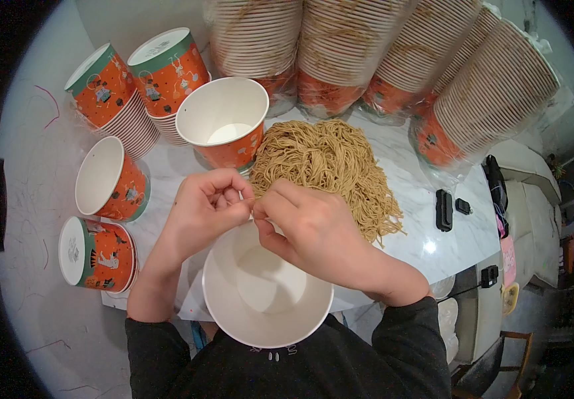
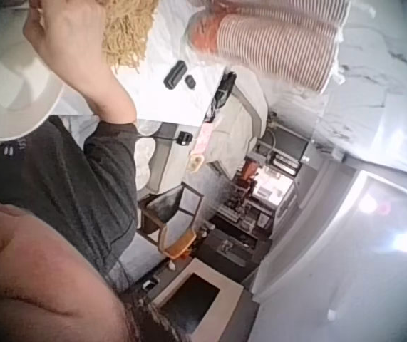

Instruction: Unpack stacks of paper cups and tie rubber bands at a workspace.

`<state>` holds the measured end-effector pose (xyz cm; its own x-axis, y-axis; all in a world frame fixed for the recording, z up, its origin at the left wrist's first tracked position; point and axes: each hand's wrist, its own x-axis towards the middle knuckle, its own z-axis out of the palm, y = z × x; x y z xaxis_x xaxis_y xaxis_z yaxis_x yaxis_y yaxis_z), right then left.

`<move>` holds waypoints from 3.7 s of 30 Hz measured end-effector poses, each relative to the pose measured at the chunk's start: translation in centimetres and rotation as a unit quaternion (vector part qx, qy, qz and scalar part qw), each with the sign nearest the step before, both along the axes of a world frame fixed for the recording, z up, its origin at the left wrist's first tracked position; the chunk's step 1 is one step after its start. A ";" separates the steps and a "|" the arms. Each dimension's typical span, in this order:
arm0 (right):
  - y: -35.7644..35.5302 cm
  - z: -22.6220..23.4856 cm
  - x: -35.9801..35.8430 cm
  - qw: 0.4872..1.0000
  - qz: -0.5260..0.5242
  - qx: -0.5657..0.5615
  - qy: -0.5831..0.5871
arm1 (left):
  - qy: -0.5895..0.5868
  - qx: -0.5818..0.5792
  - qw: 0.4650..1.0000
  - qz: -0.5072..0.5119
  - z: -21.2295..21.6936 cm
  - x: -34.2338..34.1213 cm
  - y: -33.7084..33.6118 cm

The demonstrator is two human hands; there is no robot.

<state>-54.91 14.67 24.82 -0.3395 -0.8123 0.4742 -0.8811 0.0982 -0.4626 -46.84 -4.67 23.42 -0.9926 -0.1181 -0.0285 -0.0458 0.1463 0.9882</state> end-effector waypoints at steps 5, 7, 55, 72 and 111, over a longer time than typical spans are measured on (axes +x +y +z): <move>-0.3 0.0 -0.2 1.000 -0.015 -0.016 -0.008 | 0.033 -0.068 0.997 0.028 -0.4 -0.2 0.1; -0.4 0.0 -0.5 0.999 -0.016 0.012 -0.049 | 0.045 -0.075 0.996 0.036 -0.6 -0.3 0.1; -1.6 -1.8 -3.3 0.936 -0.002 -0.017 -0.351 | 0.090 -0.037 0.992 0.085 -1.6 -1.6 -0.2; -1.5 -1.9 -3.5 0.852 0.047 -0.013 -0.521 | 0.001 -0.048 0.999 -0.019 0.0 -0.7 -1.5; -1.3 -2.5 -2.9 0.963 0.027 -0.067 -0.260 | 0.013 0.011 1.000 0.016 0.5 -0.5 -1.7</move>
